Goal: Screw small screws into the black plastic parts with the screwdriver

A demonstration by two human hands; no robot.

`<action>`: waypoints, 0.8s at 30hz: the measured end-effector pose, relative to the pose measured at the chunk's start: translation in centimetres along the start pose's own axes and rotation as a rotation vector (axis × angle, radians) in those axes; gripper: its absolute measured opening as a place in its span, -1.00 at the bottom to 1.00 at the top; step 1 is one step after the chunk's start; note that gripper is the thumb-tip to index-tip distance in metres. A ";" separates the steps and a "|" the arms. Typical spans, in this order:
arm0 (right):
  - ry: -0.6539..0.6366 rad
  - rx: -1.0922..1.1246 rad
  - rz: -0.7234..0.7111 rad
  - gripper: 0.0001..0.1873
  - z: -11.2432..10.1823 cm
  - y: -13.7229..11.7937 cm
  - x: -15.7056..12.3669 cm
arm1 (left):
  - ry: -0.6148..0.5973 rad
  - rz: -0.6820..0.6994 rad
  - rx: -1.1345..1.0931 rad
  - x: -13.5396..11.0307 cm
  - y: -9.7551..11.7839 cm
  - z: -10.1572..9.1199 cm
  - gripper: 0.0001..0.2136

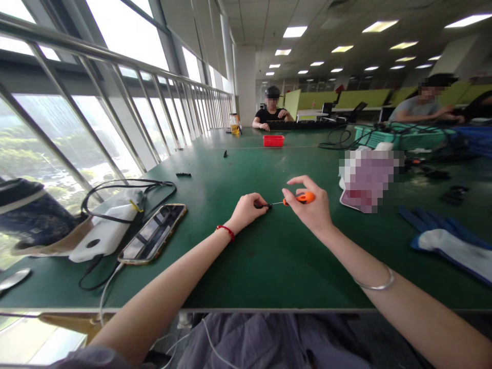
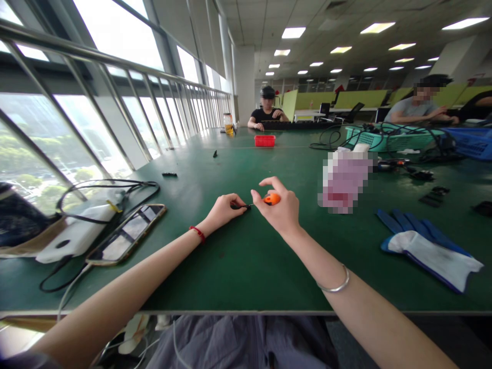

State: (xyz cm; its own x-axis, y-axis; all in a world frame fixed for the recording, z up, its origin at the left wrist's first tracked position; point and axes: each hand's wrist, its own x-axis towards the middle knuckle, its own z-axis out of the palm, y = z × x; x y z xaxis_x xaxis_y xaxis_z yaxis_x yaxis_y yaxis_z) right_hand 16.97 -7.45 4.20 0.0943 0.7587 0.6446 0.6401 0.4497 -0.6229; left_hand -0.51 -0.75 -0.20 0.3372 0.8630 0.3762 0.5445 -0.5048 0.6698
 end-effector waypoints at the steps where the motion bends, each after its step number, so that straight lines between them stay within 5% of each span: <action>1: -0.020 0.002 -0.003 -0.78 0.0 -0.1 0.0 | 0.001 0.000 0.002 0.0 0.0 0.0 -0.96; 7: -0.017 0.057 -0.073 -0.71 0.0 0.1 0.0 | 0.003 0.013 0.003 0.1 -0.2 0.1 -0.96; 12: -0.158 0.040 -0.033 -0.76 -0.1 0.3 0.1 | -0.003 -0.004 -0.010 0.0 -0.3 0.1 -0.94; 20: -0.068 0.027 -0.103 -0.78 -0.1 0.9 0.4 | -0.010 -0.014 -0.044 0.0 -0.4 0.0 -0.91; 24: -0.271 -0.116 -0.116 -0.90 1.3 3.6 0.8 | 0.005 0.014 -0.006 0.0 -0.5 -0.1 -0.90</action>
State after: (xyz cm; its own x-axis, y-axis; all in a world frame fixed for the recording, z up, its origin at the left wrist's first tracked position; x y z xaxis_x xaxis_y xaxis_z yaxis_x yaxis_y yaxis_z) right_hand 18.41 -4.58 1.90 -0.1813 0.8103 0.5573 0.7190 0.4958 -0.4870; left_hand -0.82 -0.50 -0.43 0.3411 0.8560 0.3885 0.5354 -0.5166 0.6681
